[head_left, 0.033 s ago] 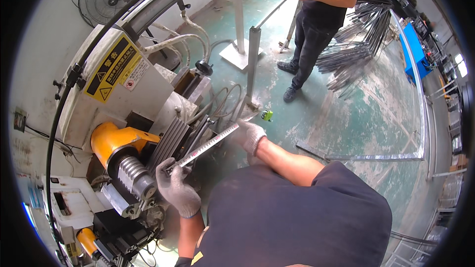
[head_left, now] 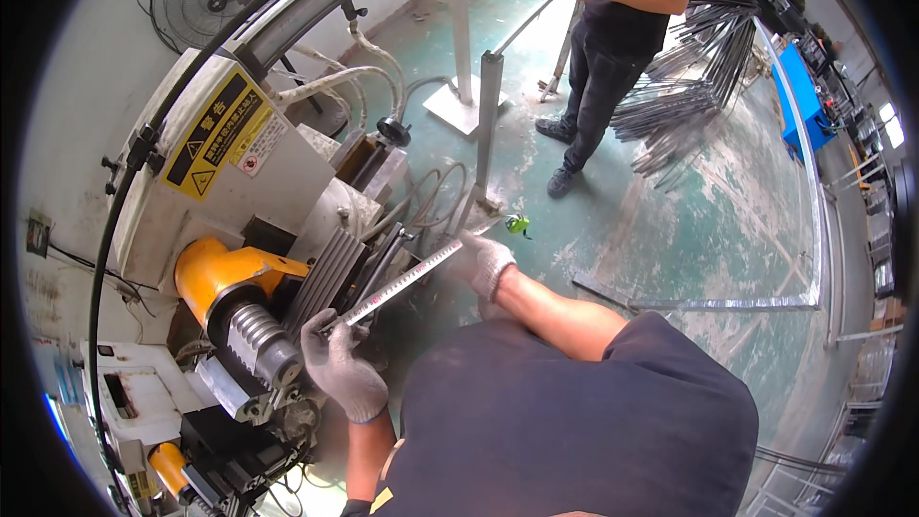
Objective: The person measures a metal rod on a wooden workbench using a tape measure, then moves to a bending machine to position and cut the rod. The person handles the rod and machine controls while another worker stands nearby.
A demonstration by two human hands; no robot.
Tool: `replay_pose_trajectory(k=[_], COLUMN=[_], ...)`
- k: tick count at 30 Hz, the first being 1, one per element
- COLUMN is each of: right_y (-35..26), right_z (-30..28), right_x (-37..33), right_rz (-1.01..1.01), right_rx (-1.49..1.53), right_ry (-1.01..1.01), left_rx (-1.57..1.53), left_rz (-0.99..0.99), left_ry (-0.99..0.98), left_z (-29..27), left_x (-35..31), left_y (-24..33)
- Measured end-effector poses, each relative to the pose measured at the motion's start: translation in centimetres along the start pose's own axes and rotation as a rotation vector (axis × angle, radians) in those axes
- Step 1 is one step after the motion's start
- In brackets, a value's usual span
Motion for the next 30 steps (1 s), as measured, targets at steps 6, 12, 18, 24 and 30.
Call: replay_pose_trajectory(k=[6,12,18,24,30], right_y=[-0.5,-1.1,-1.4,-1.9,-3.1], right_z=[0.2,-2.3,1.2,-0.3,0.1], right_x=[-2.5,0.3,-4.4,-3.5,-3.8], right_rz=[-0.111,-0.117,-0.166,-0.207,-0.299], right_rx=[-0.078,-0.064,-0.082,-0.126,-0.223], right_ry=[0.058,-0.022,0.11,0.087,0.14], left_rx=[0.078,0.046,-0.017,0.064,0.229], left_rz=[-0.07,-0.026,-0.042,0.006,0.019], left_ry=[0.075,0.088,0.023,0.12,0.207], left_z=[-1.0,-0.7,0.0,-0.8,-2.2], left_x=[-0.5,0.0,-0.2,-0.1,0.2], left_y=[-0.9,-1.4,-0.8,-2.0,-4.2])
Point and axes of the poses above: each hand's wrist, its own x-axis towards the middle knuckle, its own z-axis out of the palm, y = z × x, the point moved 3 cm from there along x, towards the middle knuckle, and after that the axes turned 14 degrees about x, right-handed, at the moved point
